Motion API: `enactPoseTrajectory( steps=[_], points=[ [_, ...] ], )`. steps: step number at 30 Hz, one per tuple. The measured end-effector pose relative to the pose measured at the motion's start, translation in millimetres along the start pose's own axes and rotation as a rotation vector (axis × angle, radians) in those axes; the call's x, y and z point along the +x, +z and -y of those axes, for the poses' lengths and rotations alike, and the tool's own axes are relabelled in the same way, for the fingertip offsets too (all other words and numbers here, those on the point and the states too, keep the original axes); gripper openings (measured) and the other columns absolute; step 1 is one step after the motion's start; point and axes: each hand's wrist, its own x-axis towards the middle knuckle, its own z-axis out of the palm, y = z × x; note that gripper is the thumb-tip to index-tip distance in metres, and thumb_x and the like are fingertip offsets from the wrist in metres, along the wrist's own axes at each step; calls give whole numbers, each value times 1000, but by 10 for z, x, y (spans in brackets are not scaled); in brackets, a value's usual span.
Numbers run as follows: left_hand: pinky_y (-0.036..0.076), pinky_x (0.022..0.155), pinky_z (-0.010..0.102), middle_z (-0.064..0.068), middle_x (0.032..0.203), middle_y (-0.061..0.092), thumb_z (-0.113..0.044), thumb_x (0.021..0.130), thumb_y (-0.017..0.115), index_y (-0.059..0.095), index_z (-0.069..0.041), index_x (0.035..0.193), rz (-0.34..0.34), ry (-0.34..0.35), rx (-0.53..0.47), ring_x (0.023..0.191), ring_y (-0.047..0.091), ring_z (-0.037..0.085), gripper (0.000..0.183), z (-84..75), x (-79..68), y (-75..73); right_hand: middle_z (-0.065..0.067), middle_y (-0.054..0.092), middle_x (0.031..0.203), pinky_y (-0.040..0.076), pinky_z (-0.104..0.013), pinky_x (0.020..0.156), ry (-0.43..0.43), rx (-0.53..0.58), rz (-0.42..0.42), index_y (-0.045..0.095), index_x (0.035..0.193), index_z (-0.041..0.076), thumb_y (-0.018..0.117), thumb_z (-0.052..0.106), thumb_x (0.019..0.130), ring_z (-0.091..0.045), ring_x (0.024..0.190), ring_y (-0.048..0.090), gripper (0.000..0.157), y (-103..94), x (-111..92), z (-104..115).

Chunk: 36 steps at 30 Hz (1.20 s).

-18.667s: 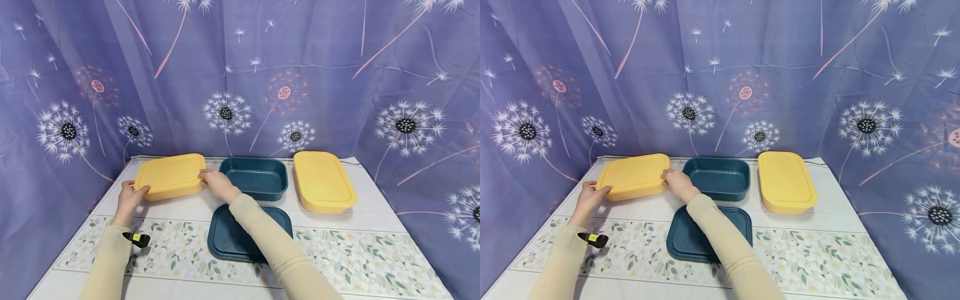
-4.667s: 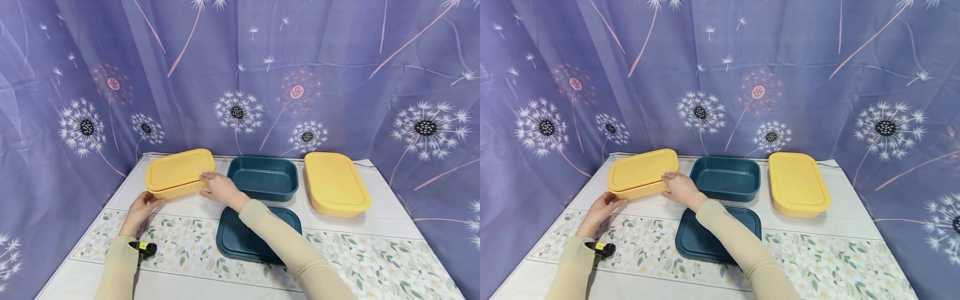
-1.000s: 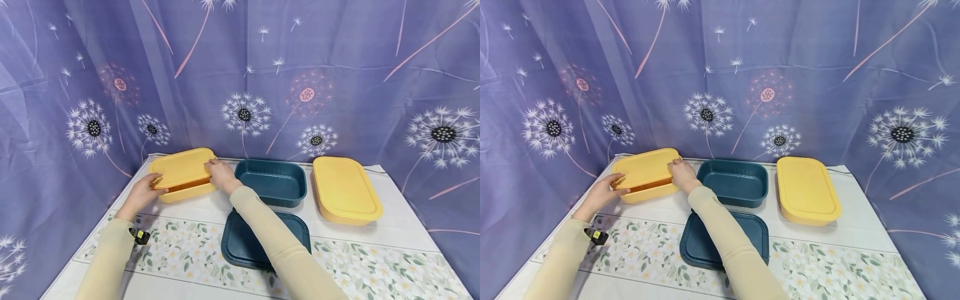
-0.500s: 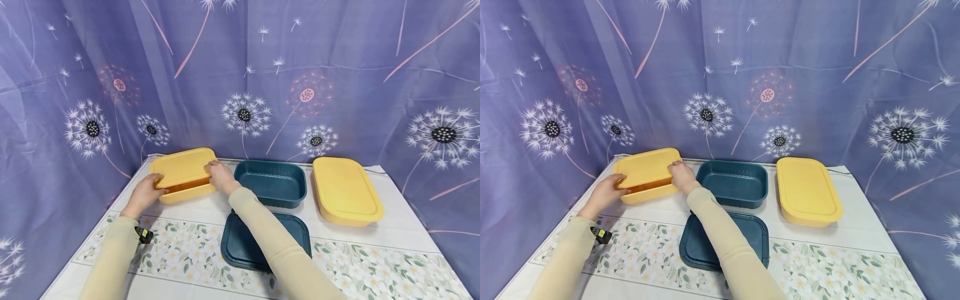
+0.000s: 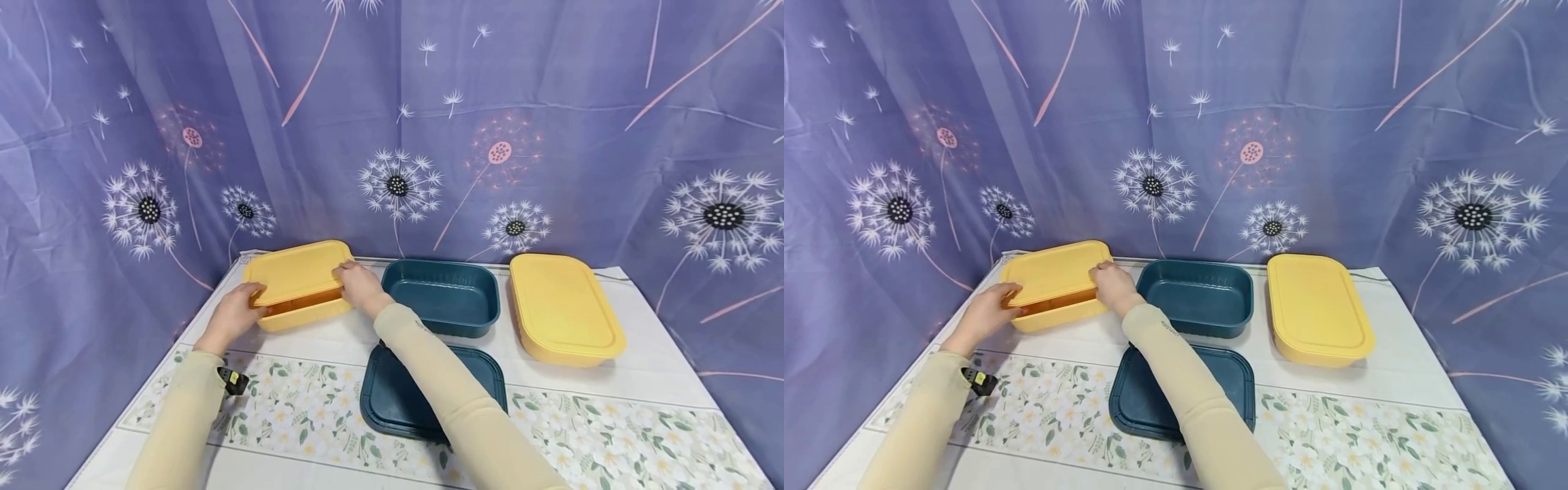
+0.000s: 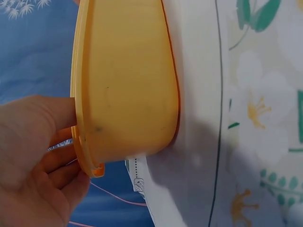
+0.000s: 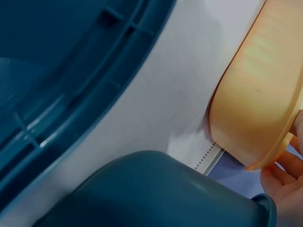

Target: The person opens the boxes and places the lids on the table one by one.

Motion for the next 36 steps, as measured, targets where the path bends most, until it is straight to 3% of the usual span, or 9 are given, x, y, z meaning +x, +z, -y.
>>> enactPoseTrajectory(
  steps=[7, 14, 23, 28, 36],
  points=[
    [32, 109, 64, 35, 144, 45, -8, 92, 69, 51, 12, 138, 20, 32, -6, 133, 40, 54, 53, 25, -9, -35, 0, 62, 136, 51, -30, 97, -47, -46, -55, 67, 131, 19, 68, 16, 97, -17, 127, 55, 33, -21, -45, 4],
    [40, 103, 63, 34, 140, 49, -8, 94, 66, 54, 10, 137, -21, 51, 0, 125, 49, 52, 48, 47, -19, -42, 1, 64, 133, 53, -30, 95, -102, -70, -107, 68, 132, 21, 67, 16, 99, -18, 125, 58, 33, -23, -65, -26],
    [43, 98, 61, 33, 128, 59, -6, 93, 66, 63, 8, 125, -180, 97, 48, 112, 58, 50, 35, -31, -65, -82, 1, 68, 128, 56, -30, 89, -145, -39, -227, 71, 129, 21, 66, 16, 99, -18, 120, 62, 30, -33, -75, -79],
    [47, 92, 60, 29, 125, 63, -5, 93, 63, 67, 5, 122, -269, 105, 61, 106, 62, 47, 31, -24, -50, -44, 1, 68, 128, 56, -29, 87, -136, -48, -254, 70, 129, 20, 65, 18, 100, -17, 121, 61, 29, -36, -70, -83],
    [50, 83, 58, 24, 115, 69, 0, 90, 65, 71, 2, 115, -414, 114, 92, 100, 65, 43, 26, -6, -27, 19, 2, 69, 123, 57, -30, 82, -120, 32, -303, 71, 127, 18, 64, 16, 100, -17, 116, 62, 27, -58, -78, -74]
  ],
)
